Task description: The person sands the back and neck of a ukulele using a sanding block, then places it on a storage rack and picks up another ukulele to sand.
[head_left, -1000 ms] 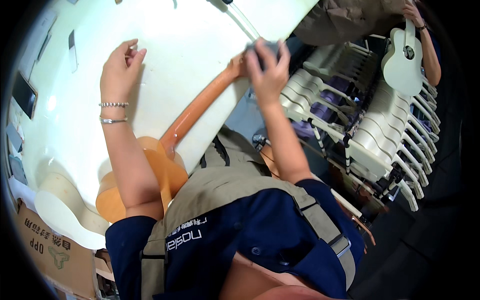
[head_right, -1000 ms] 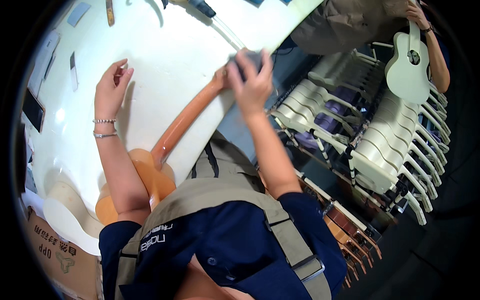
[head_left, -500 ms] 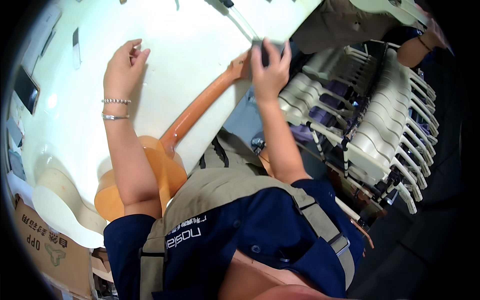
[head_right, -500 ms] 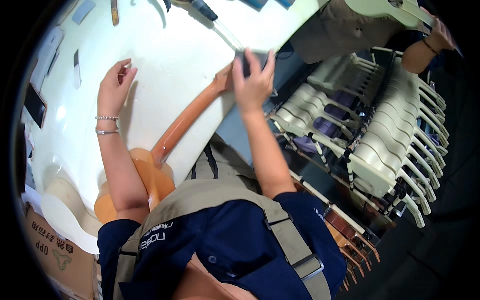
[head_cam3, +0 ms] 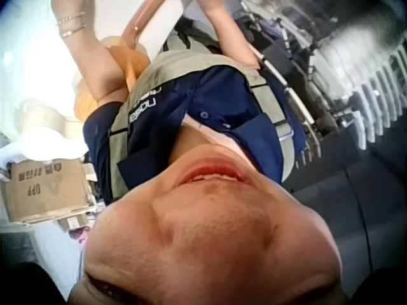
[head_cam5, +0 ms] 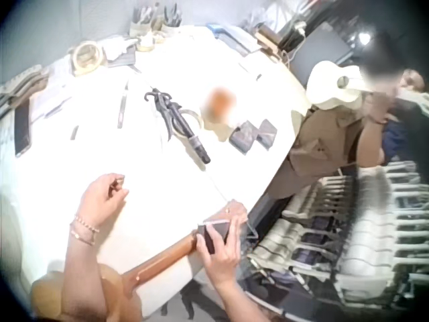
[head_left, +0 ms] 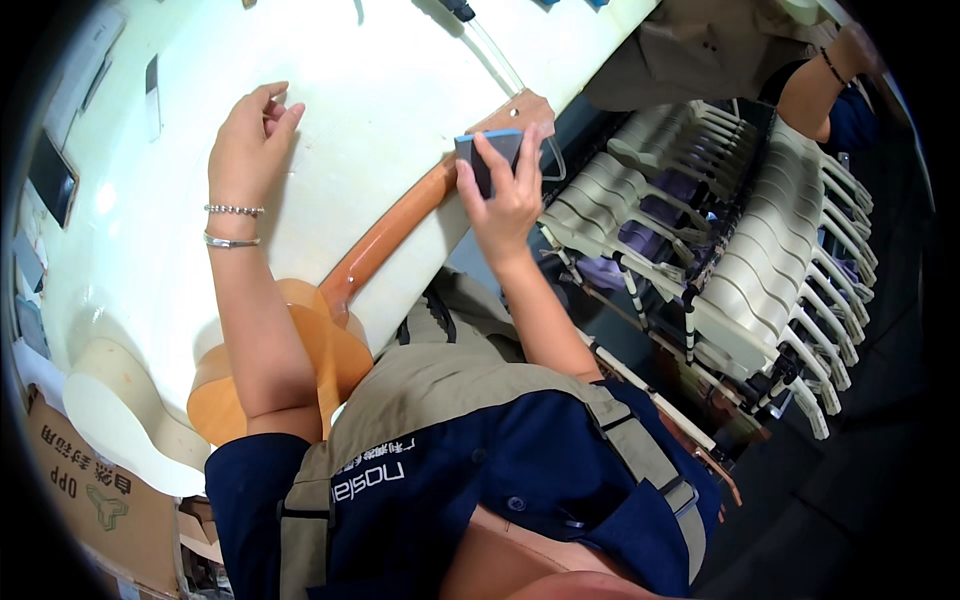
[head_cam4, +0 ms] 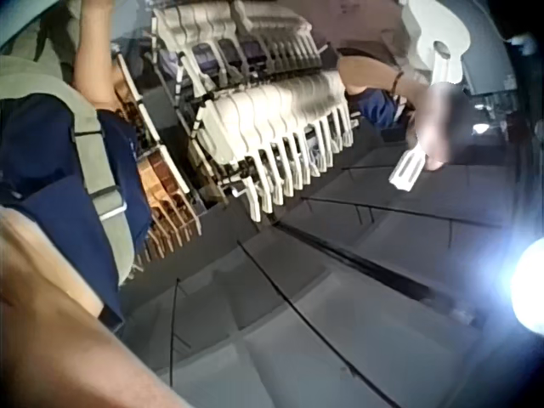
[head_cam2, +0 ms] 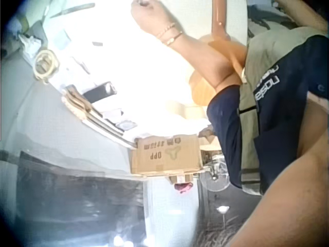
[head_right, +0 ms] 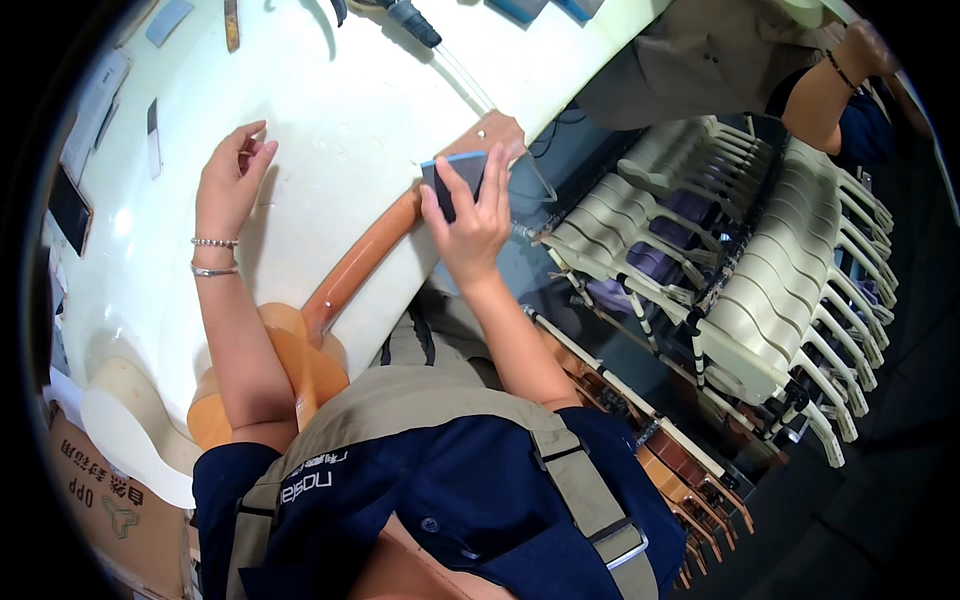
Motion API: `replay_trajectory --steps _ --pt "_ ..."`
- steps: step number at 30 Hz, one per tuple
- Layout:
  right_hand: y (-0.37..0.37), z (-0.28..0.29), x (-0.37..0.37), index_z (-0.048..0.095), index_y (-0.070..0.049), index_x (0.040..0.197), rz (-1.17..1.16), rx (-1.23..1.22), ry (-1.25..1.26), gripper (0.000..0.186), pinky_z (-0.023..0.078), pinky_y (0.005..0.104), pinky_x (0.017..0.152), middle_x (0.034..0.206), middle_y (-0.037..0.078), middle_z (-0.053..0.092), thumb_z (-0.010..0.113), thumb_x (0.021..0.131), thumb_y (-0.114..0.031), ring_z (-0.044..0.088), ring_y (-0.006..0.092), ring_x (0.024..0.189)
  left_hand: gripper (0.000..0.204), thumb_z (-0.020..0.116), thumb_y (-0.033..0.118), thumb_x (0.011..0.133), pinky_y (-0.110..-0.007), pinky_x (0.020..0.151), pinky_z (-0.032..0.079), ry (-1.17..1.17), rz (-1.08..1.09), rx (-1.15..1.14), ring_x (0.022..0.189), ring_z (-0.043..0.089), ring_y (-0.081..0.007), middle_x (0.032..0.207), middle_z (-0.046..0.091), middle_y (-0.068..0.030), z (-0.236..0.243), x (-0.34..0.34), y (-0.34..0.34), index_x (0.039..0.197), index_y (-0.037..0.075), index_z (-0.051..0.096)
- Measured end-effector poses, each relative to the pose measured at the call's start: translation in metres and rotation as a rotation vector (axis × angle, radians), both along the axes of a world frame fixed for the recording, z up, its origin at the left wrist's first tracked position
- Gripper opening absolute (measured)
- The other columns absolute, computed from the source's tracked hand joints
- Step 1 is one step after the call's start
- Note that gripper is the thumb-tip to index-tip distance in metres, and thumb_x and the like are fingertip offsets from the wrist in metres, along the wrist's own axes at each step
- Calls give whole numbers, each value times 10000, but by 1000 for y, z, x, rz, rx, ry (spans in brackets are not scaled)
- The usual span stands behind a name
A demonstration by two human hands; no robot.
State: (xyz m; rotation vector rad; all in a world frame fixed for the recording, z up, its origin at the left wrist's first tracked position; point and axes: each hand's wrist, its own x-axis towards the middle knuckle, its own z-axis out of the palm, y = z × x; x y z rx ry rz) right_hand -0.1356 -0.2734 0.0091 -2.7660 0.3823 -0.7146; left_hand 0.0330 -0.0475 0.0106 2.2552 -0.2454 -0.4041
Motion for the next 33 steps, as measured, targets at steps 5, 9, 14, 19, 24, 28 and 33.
replay_trajectory --steps 5,9,14,19,24,28,33 --pt "-49 11 60 678 -123 1030 -104 -19 -90 307 396 468 978 1288 358 414 701 751 -249 440 499 1171 356 640 223 856 -230 688 455 53 8 -4 716 524 -104 834 592 -37 8 3 -3 1145 19 599" --pt "-20 4 18 675 -154 1065 -69 25 -19 334 387 508 974 1324 342 389 699 763 -294 430 479 1200 359 638 231 858 -228 675 454 -15 -17 18 704 521 -104 824 590 -33 -2 4 -1 1145 19 599" --pt "-51 9 34 687 -152 1052 -114 -6 -56 325 412 495 954 1297 339 424 701 760 -295 447 490 1172 357 637 226 858 -230 681 455 36 -17 19 705 520 -101 817 584 -33 6 0 -4 1148 20 598" --pt "-32 7 25 679 -143 1063 -127 65 -16 334 427 460 949 1311 342 406 694 766 -297 469 485 1152 360 636 232 857 -237 693 460 38 -16 7 722 529 -103 828 588 -36 3 1 -3 1151 27 599" --pt "-29 2 21 694 -182 1034 33 -65 -23 322 440 470 931 1282 332 444 717 742 -315 492 467 1141 354 639 234 855 -245 702 466 19 -14 31 730 541 -116 839 599 -46 4 1 0 1143 31 603" --pt "-62 15 65 685 -160 1030 -137 -85 -116 313 466 417 877 1273 321 458 702 758 -312 520 461 1087 359 640 243 854 -246 702 468 19 -39 13 733 545 -118 840 602 -49 2 2 -3 1142 32 603" --pt "-3 -2 21 704 -240 1007 102 -81 5 324 470 419 891 1280 306 468 744 706 -355 557 437 1059 360 638 246 856 -246 701 469 9 -20 26 736 548 -120 846 607 -48 -2 -2 0 1144 33 602"
